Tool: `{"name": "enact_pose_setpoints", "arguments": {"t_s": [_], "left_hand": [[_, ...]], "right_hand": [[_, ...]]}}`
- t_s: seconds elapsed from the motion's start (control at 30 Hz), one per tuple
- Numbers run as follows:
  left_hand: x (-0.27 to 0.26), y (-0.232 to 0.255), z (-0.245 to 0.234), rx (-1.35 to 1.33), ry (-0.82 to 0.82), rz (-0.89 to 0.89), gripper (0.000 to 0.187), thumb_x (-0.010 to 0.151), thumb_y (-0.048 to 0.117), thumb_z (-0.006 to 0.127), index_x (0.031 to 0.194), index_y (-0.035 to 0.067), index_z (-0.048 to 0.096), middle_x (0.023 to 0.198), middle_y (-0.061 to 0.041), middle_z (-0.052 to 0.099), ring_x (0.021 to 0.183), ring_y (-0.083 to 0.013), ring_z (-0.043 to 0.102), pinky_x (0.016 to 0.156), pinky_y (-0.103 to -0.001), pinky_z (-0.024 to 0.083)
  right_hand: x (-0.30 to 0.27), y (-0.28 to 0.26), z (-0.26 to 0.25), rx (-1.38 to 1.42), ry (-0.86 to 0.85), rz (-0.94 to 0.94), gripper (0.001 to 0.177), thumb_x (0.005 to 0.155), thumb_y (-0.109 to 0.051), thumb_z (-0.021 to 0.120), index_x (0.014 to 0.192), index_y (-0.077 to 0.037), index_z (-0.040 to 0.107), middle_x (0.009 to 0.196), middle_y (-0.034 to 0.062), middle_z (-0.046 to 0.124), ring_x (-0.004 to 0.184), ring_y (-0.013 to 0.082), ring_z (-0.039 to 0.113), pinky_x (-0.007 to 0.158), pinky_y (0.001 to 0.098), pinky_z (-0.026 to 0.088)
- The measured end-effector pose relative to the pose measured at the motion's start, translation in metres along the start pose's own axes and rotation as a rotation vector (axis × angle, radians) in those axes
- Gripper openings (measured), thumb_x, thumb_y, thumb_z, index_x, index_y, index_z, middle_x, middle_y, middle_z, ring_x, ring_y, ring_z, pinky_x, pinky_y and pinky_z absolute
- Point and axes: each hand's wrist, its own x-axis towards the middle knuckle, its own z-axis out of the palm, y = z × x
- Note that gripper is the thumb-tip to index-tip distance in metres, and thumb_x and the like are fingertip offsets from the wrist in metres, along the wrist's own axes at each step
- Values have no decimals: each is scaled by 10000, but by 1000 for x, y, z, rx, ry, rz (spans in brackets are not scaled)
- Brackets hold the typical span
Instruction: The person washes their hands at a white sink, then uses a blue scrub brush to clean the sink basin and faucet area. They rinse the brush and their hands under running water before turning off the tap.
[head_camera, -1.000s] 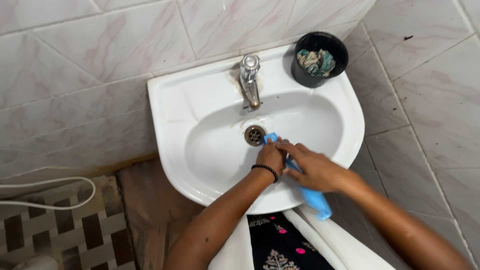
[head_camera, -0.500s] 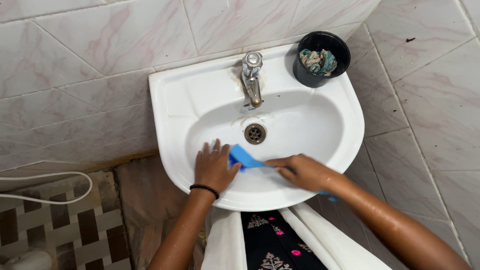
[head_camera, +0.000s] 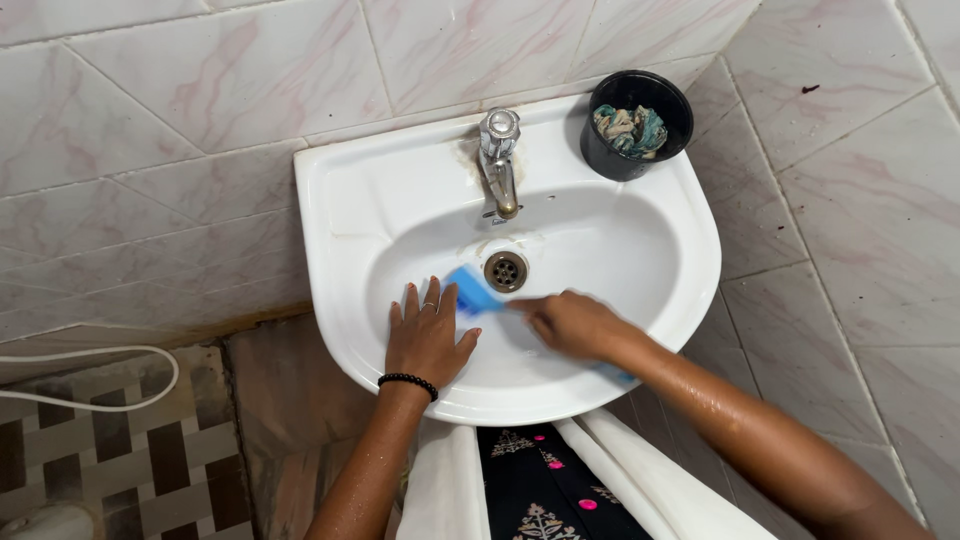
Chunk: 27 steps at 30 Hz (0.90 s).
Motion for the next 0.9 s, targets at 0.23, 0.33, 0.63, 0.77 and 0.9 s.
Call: {"name": "enact_pose_setpoints", "arguments": {"t_s": [0.23, 0.33, 0.63, 0.77, 0.9], "left_hand": [[1, 1, 0, 38, -34, -22, 785, 942, 499, 587, 1548, 89, 303, 1628, -187, 257, 1515, -433, 153, 1198, -604, 160], [2, 1, 1, 54, -34, -14, 782, 945, 502, 579, 1544, 83, 301, 1627, -187, 252, 1511, -433, 149, 1200, -601, 151], [1, 0, 1, 29, -38, -21, 760, 950, 496, 571, 1540, 89, 317, 1631, -186, 252, 1517, -429, 152, 1205, -598, 141], [2, -1, 2, 22, -9, -20, 762, 947, 496, 572, 1537, 85, 320, 1626, -186, 252, 1514, -431, 156, 1202, -599, 139], [1, 0, 0, 35, -28, -19, 756, 948, 496, 569, 1535, 88, 324, 1631, -185, 248, 1515, -433, 147, 1201, -603, 136]], "right_hand": [[-14, 27, -32, -239, -63, 304, 497, 1050, -231, 394, 1544, -285, 417, 676, 121, 709, 574, 277, 727, 555, 439, 609], [-1, 13, -3, -303, 138, -72, 519, 956, -188, 504, 1473, -243, 515, 691, 127, 702, 565, 324, 690, 524, 471, 564], [14, 38, -26, -416, 73, -22, 554, 954, -166, 505, 1485, -321, 505, 715, 116, 720, 586, 287, 705, 524, 435, 560], [-11, 64, -55, -485, -70, 227, 489, 1030, -281, 451, 1511, -367, 467, 732, 111, 730, 591, 259, 720, 530, 405, 579], [11, 49, -17, -451, 114, -65, 567, 946, -179, 513, 1496, -317, 502, 733, 107, 727, 605, 294, 702, 551, 442, 567]]}}
